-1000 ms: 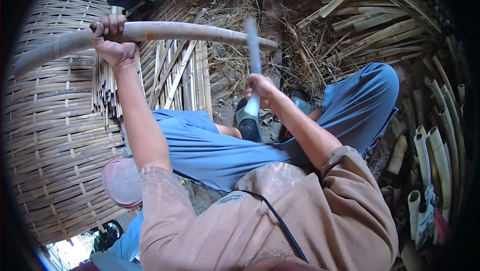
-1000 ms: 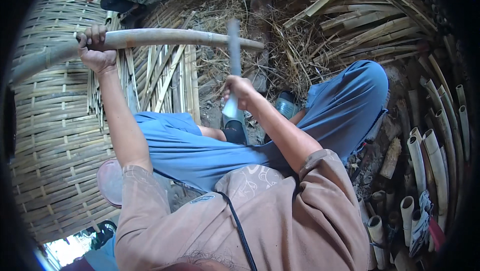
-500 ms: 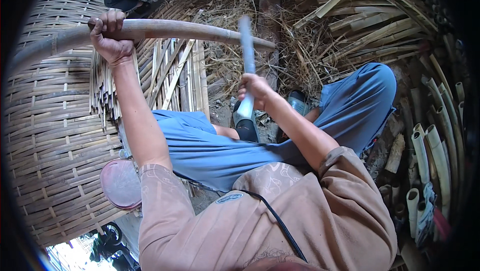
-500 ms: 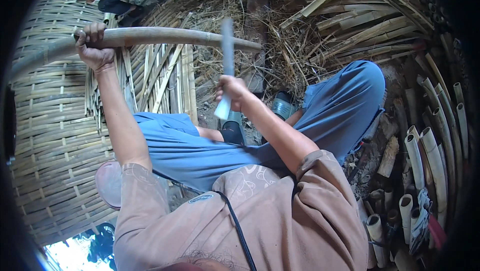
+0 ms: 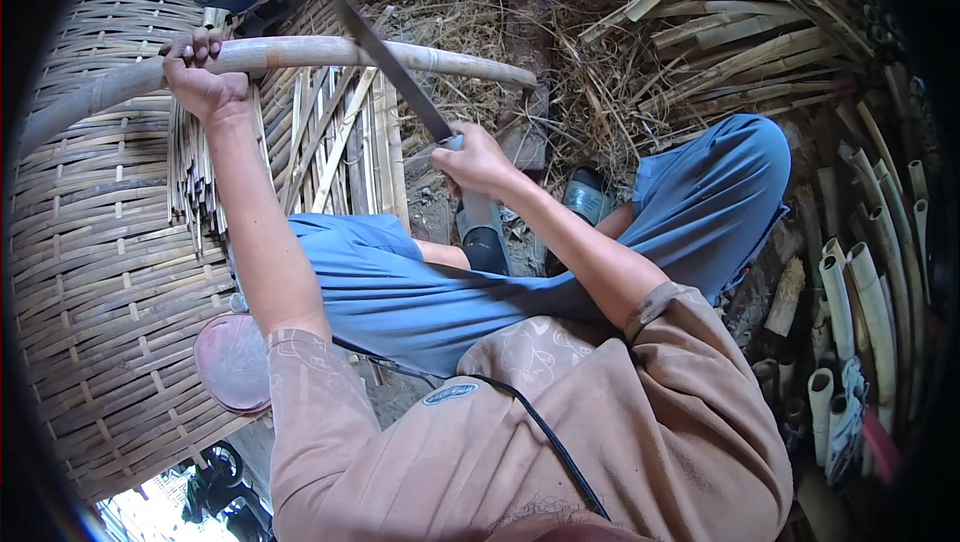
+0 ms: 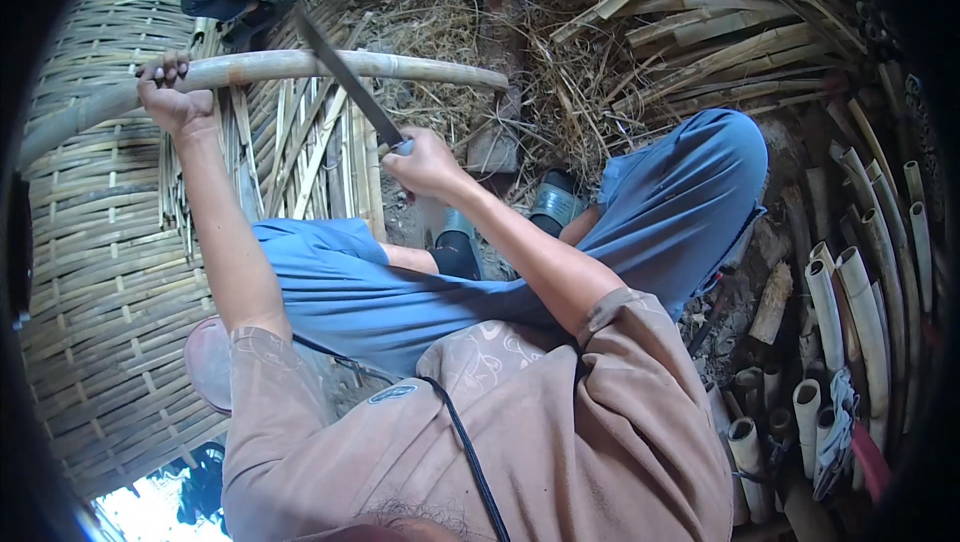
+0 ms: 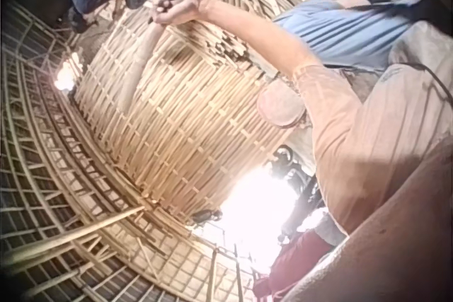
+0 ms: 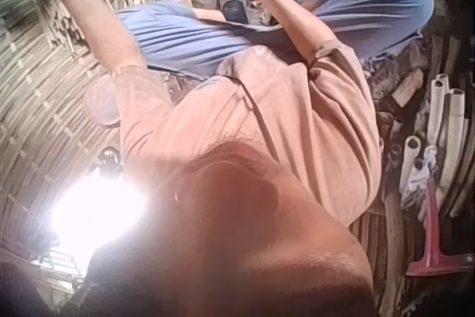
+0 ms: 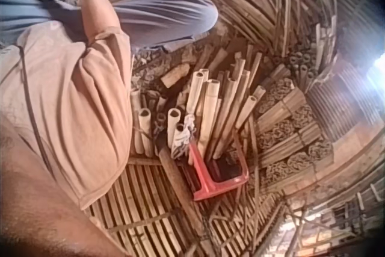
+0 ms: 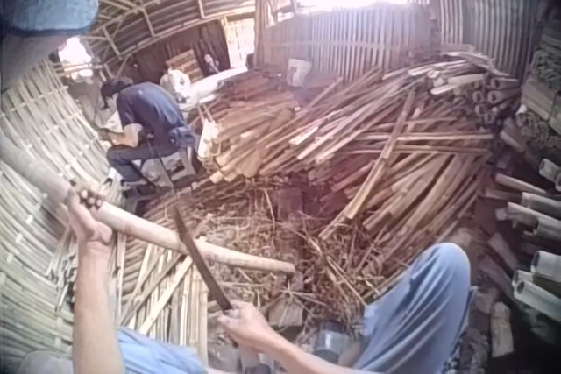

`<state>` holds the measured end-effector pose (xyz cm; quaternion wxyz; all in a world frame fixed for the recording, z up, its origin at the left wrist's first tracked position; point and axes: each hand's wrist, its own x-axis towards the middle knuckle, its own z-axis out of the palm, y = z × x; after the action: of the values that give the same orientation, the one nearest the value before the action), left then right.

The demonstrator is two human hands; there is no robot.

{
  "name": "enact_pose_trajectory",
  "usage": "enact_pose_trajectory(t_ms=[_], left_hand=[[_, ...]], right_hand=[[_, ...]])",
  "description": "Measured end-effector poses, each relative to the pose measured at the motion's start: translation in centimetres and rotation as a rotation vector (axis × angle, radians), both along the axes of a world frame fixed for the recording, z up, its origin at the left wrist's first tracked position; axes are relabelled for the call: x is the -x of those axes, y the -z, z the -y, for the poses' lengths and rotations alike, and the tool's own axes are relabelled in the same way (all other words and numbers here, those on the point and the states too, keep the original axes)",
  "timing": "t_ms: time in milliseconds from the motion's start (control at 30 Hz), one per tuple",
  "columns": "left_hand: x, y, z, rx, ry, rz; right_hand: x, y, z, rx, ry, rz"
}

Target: Shaving and smoothing bamboo strips using a hand knife.

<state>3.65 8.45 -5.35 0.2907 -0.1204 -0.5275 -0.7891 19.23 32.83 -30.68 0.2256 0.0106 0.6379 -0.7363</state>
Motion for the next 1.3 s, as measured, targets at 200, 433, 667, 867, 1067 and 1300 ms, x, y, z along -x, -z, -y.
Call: enact_pose_trajectory(t_ms=[200, 433, 667, 867, 1067, 1300], left_hand=[[-0.2, 0.3, 0.9, -0.279, -0.247, -0.022], [1.6, -0.1, -2.0, -0.166, -0.357, 0.054], [-1.3, -1.8, -5.6, -0.069, -0.645, 0.268], [-2.0, -2.2, -6.5, -0.091, -0.697, 0.321], [-0.6, -1.2, -3.4, 0.0, -0.761, 0.352], [-0.1, -0.9, 1.9, 0.71, -0.757, 0.232]], right_hand=[[-0.6, 5.4, -3.7, -0.793, 0.242, -0.028], [0.7, 3.6, -2.6, -0.608, 0.295, -0.178], [0.5, 1.8, -3.8, -0.68, 0.226, -0.161], [1.3, 2.4, -4.9, -0.646, 0.223, -0.071], [1.6, 1.5, -1.8, -0.107, 0.202, -0.057], [4.6, 8.9, -8.3, 0.395, 0.373, 0.557]])
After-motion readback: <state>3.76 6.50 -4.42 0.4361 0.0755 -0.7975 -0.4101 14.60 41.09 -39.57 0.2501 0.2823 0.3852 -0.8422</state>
